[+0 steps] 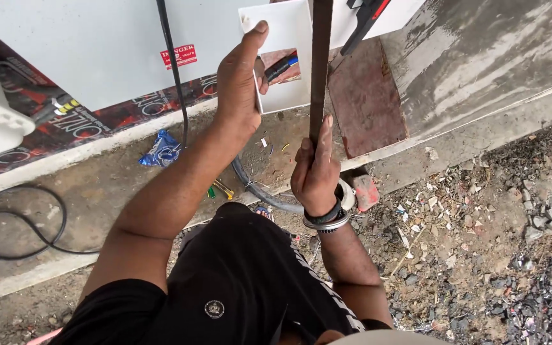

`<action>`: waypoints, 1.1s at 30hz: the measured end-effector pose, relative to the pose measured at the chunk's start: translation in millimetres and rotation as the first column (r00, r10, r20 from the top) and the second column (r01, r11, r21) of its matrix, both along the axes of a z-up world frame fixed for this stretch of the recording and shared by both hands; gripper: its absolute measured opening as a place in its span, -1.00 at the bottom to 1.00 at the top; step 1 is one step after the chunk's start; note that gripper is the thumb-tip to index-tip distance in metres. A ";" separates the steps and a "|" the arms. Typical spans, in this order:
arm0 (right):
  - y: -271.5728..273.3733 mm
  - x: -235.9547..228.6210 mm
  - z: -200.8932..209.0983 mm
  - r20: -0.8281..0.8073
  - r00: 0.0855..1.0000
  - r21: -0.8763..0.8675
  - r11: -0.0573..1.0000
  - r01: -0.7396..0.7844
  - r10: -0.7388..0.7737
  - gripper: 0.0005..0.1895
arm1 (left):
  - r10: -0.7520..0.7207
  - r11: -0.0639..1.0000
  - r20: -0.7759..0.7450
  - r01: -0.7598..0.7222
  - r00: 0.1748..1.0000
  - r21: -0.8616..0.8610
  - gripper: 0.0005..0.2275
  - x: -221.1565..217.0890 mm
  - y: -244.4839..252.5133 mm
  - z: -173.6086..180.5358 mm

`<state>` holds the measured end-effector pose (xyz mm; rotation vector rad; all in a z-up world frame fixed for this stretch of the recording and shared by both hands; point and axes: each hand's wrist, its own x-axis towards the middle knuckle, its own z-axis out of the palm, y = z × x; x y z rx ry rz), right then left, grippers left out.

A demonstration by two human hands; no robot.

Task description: The person sits on the ground holding a white plastic electrical junction box and first scores and cuts a rectangular opening in its side with a utility knife. They then saw out and enlarge the opening using a hacksaw blade, briefly use pliers, and finally hold the box up against a wall-mounted enclosure to check the fit.

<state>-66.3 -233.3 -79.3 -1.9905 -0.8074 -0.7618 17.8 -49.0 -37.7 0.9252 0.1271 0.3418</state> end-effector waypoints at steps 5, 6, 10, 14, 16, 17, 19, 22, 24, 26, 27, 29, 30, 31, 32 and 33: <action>6.6 6.1 4.4 -0.032 0.999 -0.047 0.998 0.040 -0.042 -0.35 | -0.005 1.000 0.081 0.008 0.997 -0.028 -0.63 1.4 -6.1 -4.7; 8.7 6.6 9.4 -0.006 0.999 -0.054 0.997 0.050 -0.050 -0.35 | -0.018 0.999 0.107 0.023 0.994 -0.045 -0.65 0.8 -7.5 -2.3; 13.0 4.0 12.8 0.051 0.994 -0.085 0.992 0.098 -0.093 -0.35 | 0.007 1.000 0.087 -0.006 0.996 -0.004 -0.70 0.2 -5.9 0.1; 17.6 -0.9 18.8 -0.002 0.976 -0.196 0.957 0.215 -0.219 -0.34 | 0.103 0.995 0.146 -0.102 0.984 -0.009 -0.75 5.8 -1.9 -5.6; 18.4 -3.3 20.0 0.091 0.973 -0.216 0.950 0.225 -0.210 -0.35 | 0.143 0.989 0.176 -0.146 0.974 0.007 -0.76 6.4 0.3 -6.9; 16.9 -3.2 16.4 0.008 0.975 -0.245 0.945 0.217 -0.222 -0.35 | 0.150 0.987 0.201 -0.159 0.968 0.032 -0.77 6.9 0.6 -7.2; 16.4 -2.4 15.0 -0.078 0.970 -0.275 0.940 0.202 -0.231 -0.35 | 0.160 0.983 0.222 -0.176 0.962 0.055 -0.77 7.9 -0.5 -12.3; 19.1 3.4 16.7 -0.142 0.964 -0.240 0.953 0.185 -0.223 -0.36 | 0.140 0.983 0.185 -0.159 0.973 0.091 -0.80 11.9 -3.6 -24.6; 19.1 10.7 10.4 0.101 0.974 -0.237 0.945 0.223 -0.205 -0.39 | 0.138 0.990 0.159 -0.140 0.978 0.007 -0.80 15.0 -3.1 -33.2; 22.2 14.3 9.3 -0.008 0.974 -0.278 0.936 0.217 -0.228 -0.39 | 0.214 0.969 0.270 -0.239 0.939 0.062 -0.85 11.5 1.6 -17.1; 23.8 14.7 7.9 -0.126 0.959 -0.322 0.925 0.203 -0.254 -0.38 | 0.270 0.937 0.375 -0.332 0.887 0.110 -0.88 8.3 3.9 -10.4; 25.6 13.3 10.1 -0.057 0.971 -0.320 0.925 0.203 -0.233 -0.37 | 0.269 0.950 0.321 -0.305 0.908 0.066 -0.90 14.2 8.8 -12.5; 25.4 11.2 10.3 0.014 0.977 -0.318 0.925 0.206 -0.213 -0.36 | 0.260 0.961 0.270 -0.275 0.927 0.019 -0.91 15.8 10.2 -15.1; 25.0 14.1 7.6 0.008 0.977 -0.320 0.925 0.206 -0.215 -0.36 | 0.258 0.962 0.263 -0.273 0.929 0.020 -0.91 17.3 10.2 -14.9; 24.0 17.4 5.1 -0.029 0.976 -0.324 0.925 0.196 -0.217 -0.35 | 0.247 0.968 0.282 -0.251 0.927 -0.024 -0.91 19.2 9.6 -14.5; 23.2 22.1 2.5 -0.063 0.974 -0.324 0.927 0.188 -0.219 -0.35 | 0.236 0.972 0.305 -0.227 0.923 -0.064 -0.88 22.5 9.2 -13.3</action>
